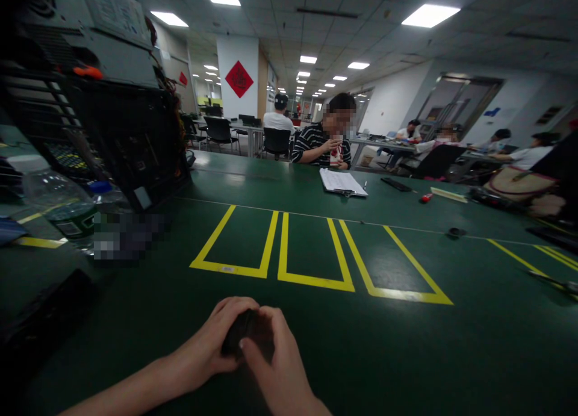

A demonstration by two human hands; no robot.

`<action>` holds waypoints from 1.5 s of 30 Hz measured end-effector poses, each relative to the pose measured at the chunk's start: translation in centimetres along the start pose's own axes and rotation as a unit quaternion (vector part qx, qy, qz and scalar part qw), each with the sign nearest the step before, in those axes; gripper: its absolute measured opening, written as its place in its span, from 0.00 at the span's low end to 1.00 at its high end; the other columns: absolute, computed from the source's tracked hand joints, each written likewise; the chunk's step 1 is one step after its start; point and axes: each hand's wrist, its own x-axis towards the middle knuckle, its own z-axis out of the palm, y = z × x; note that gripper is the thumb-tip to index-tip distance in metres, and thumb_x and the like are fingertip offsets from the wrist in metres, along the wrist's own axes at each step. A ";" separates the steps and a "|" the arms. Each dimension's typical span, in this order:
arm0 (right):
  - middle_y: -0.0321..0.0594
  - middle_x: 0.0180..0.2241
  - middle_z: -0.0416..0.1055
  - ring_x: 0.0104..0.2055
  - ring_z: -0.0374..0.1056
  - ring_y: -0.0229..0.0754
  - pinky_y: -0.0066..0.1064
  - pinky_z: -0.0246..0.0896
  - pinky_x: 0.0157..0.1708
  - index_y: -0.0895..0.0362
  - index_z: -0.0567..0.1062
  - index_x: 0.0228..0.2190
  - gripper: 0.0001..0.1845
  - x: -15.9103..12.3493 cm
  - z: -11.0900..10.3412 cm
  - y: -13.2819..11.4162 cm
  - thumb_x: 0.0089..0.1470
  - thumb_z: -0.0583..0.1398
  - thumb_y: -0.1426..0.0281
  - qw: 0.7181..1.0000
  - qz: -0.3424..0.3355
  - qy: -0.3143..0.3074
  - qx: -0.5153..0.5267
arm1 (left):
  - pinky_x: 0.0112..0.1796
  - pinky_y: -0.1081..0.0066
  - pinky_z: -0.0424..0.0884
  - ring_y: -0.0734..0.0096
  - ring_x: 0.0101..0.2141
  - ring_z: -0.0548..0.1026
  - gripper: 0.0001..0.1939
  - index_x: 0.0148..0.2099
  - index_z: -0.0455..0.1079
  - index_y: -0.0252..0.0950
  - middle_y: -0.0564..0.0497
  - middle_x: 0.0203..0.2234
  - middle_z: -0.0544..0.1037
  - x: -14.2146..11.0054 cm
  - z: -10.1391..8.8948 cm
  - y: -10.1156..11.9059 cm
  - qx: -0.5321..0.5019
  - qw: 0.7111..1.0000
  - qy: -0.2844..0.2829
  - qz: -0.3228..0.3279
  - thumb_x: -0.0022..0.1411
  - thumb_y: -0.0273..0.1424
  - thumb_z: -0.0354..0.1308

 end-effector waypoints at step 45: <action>0.38 0.43 0.62 0.45 0.61 0.40 0.34 0.59 0.44 0.51 0.63 0.41 0.15 -0.3 -0.3 0.0 0.50 0.54 0.75 0.993 -0.073 -0.006 -0.093 | 0.51 0.53 0.53 0.56 0.53 0.55 0.33 0.54 0.53 0.46 0.51 0.51 0.60 -0.1 -0.1 -0.2 -0.002 1.000 -0.013 0.001 0.47 0.21 0.57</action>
